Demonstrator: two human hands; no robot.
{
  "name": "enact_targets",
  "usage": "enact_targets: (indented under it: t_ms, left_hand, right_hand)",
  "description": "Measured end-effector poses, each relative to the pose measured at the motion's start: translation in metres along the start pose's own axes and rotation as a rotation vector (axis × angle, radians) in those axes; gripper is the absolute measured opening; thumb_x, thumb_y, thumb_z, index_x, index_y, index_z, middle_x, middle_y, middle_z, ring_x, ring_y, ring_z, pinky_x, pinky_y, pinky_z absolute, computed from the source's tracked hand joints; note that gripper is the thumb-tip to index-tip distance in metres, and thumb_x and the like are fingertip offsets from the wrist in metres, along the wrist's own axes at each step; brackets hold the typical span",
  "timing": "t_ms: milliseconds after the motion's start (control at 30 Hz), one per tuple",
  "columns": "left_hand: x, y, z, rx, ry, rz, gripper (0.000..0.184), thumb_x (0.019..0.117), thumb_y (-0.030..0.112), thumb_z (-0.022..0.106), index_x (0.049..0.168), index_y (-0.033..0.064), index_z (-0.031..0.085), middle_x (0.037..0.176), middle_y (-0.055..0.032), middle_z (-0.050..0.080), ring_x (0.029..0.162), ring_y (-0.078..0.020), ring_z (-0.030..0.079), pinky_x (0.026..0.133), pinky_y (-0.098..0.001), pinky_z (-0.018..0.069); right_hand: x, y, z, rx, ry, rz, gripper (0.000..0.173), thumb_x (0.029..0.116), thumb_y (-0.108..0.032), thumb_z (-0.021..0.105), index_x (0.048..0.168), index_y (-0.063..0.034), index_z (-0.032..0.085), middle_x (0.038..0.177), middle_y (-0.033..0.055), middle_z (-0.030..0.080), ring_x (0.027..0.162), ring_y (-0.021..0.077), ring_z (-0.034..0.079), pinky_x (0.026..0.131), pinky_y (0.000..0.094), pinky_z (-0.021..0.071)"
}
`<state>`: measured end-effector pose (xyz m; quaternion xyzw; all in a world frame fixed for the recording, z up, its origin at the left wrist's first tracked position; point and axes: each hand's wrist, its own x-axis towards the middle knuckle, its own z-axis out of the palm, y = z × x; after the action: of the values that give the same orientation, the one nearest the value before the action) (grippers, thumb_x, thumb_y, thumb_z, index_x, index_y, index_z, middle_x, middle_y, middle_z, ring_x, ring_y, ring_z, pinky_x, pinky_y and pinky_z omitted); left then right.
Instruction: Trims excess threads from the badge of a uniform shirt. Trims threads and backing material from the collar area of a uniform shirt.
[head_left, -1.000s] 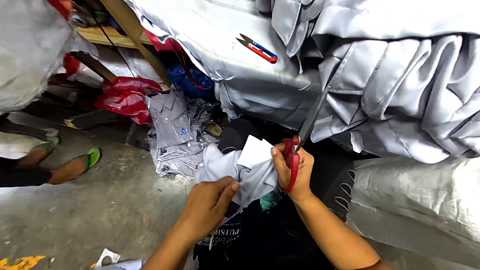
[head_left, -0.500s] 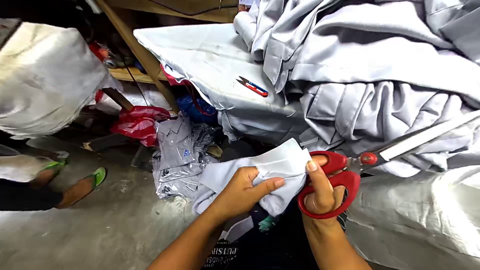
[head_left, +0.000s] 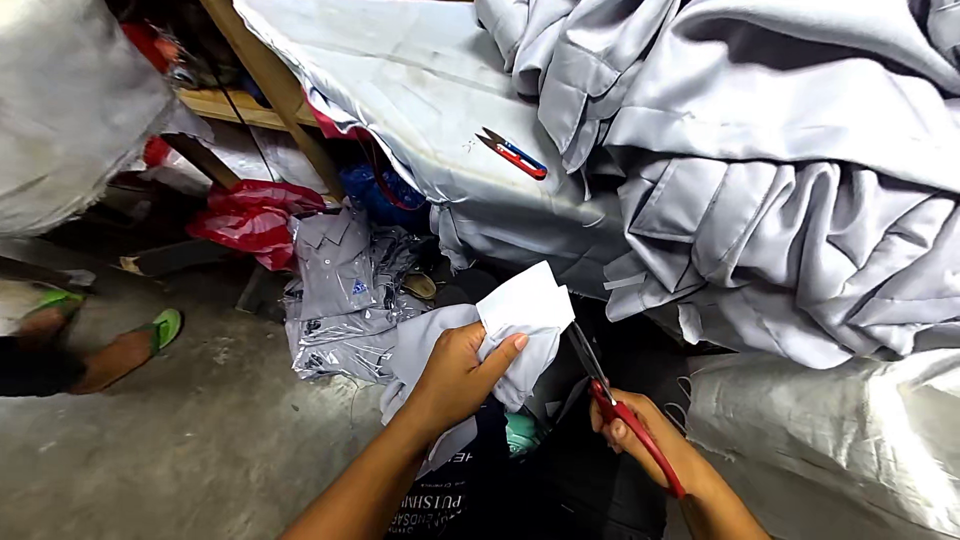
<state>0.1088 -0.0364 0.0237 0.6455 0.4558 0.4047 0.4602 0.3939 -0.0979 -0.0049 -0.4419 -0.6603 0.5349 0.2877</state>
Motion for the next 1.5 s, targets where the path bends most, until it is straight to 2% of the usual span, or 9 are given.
enact_targets:
  t_ms: [333,633,833,1033,1200,1367,1500]
  left_hand:
    - [-0.003,-0.003,0.000,0.039,-0.076,0.053,0.028,0.1015,0.030,0.060,0.083,0.0101,0.067,0.071,0.0099,0.063,0.068,0.0071,0.059,0.066,-0.0158,0.0498]
    - [-0.003,0.000,-0.002,-0.082,-0.111,0.051,0.022,0.1020,0.024,0.059,0.087,0.0104,0.069,0.074,0.0110,0.065,0.069,0.0072,0.061,0.067,-0.0146,0.0522]
    - [-0.002,-0.001,-0.001,-0.081,-0.118,0.055,0.023,0.1020,0.024,0.059,0.086,0.0104,0.069,0.073,0.0107,0.065,0.069,0.0069,0.061,0.066,-0.0150,0.0518]
    - [-0.003,-0.002,-0.001,-0.087,-0.118,0.077,0.025,0.1026,0.025,0.059,0.086,0.0097,0.069,0.073,0.0104,0.065,0.069,0.0068,0.061,0.066,-0.0152,0.0523]
    - [-0.002,-0.003,0.002,-0.099,-0.100,0.065,0.024,0.1001,0.030,0.065,0.086,0.0112,0.070,0.073,0.0124,0.066,0.069,0.0077,0.062,0.066,-0.0145,0.0527]
    - [0.000,-0.002,-0.003,-0.036,-0.214,0.062,0.024,0.1021,0.028,0.061,0.093,0.0079,0.070,0.077,0.0083,0.067,0.073,0.0068,0.062,0.070,-0.0154,0.0523]
    - [0.002,-0.002,-0.006,-0.042,-0.289,0.079,0.023,0.1032,0.025,0.059,0.095,0.0064,0.070,0.079,0.0084,0.067,0.075,0.0082,0.061,0.071,-0.0135,0.0518]
  right_hand:
    - [0.012,-0.005,-0.001,0.002,-0.052,-0.036,0.067,0.0909,-0.078,0.050,0.083,-0.0123,0.062,0.064,-0.0111,0.052,0.055,-0.0059,0.049,0.051,0.0131,0.0407]
    - [0.009,-0.005,-0.005,-0.023,-0.076,-0.071,0.067,0.0919,-0.076,0.050,0.080,-0.0113,0.061,0.062,-0.0103,0.050,0.054,-0.0067,0.047,0.050,0.0125,0.0382]
    - [0.008,-0.007,-0.004,0.002,-0.109,-0.079,0.072,0.0909,-0.079,0.047,0.085,-0.0094,0.062,0.065,-0.0093,0.051,0.058,-0.0058,0.049,0.053,0.0128,0.0407]
    - [0.010,-0.006,-0.002,-0.018,-0.094,-0.096,0.070,0.0927,-0.077,0.047,0.085,-0.0092,0.062,0.066,-0.0088,0.052,0.059,-0.0060,0.050,0.053,0.0126,0.0413]
    - [0.009,-0.006,-0.005,-0.050,-0.081,-0.094,0.066,0.0938,-0.075,0.049,0.083,-0.0106,0.062,0.063,-0.0102,0.051,0.056,-0.0073,0.048,0.051,0.0124,0.0393]
    - [0.007,-0.006,-0.017,-0.113,-0.107,-0.084,0.068,0.0928,-0.076,0.049,0.081,-0.0101,0.062,0.062,-0.0092,0.050,0.056,-0.0064,0.047,0.051,0.0134,0.0382]
    - [0.004,-0.006,-0.022,-0.120,-0.128,-0.073,0.066,0.0925,-0.075,0.051,0.079,-0.0109,0.062,0.060,-0.0101,0.049,0.054,-0.0071,0.045,0.049,0.0127,0.0359]
